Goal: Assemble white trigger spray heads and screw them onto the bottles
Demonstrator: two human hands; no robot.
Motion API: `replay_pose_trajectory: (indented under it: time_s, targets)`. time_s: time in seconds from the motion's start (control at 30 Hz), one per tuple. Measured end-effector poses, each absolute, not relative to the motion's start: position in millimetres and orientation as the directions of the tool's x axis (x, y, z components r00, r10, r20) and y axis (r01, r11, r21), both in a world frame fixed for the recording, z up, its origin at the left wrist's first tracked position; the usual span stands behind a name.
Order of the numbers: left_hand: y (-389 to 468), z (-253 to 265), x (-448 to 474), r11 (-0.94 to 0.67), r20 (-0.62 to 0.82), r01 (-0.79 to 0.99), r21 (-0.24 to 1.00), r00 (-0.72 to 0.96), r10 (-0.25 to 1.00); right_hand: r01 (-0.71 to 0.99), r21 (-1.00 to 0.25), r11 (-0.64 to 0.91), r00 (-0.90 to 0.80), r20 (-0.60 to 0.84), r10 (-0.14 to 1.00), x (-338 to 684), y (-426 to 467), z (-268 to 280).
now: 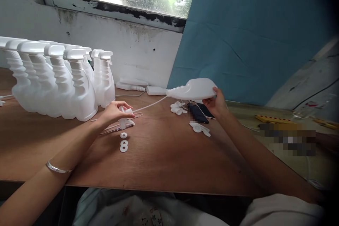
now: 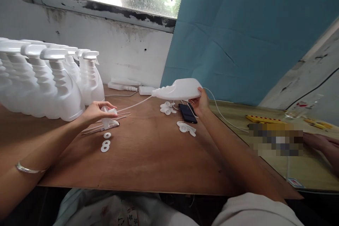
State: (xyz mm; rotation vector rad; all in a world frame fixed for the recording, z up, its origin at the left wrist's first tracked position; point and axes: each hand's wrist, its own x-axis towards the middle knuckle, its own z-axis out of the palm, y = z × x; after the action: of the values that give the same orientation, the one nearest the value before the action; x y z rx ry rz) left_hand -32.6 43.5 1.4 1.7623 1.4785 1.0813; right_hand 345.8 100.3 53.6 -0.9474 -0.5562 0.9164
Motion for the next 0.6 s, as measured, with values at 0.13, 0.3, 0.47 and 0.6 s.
replay_pose_trajectory:
  time_s: [0.13, 0.3, 0.47, 0.6]
  targets:
    - [39.3, 2.9, -27.9, -0.194, 0.143, 0.476, 0.858, 0.142, 0.98, -0.387, -0.885, 0.258, 0.382, 0.101, 0.919, 323.5, 81.3, 38.8]
    - [37.1, 7.8, -27.2, -0.158, 0.142, 0.275, 0.948, 0.079, 0.987, -0.354, -0.894, 0.274, 0.184, 0.221, 0.958, 282.2, 50.0, 16.5]
    - [39.0, 11.1, -27.2, -0.056, 0.057, -0.12, 0.991, 0.009, 0.998, -0.278, -0.892, 0.355, 0.271, 0.282, 0.92, 255.1, 21.9, -4.5]
    - [40.6, 9.3, -24.2, -0.021, 0.031, -0.218, 0.976, 0.044, 0.999, -0.064, -0.846, 0.53, 0.268, 0.497, 0.826, 252.2, 11.3, -16.5]
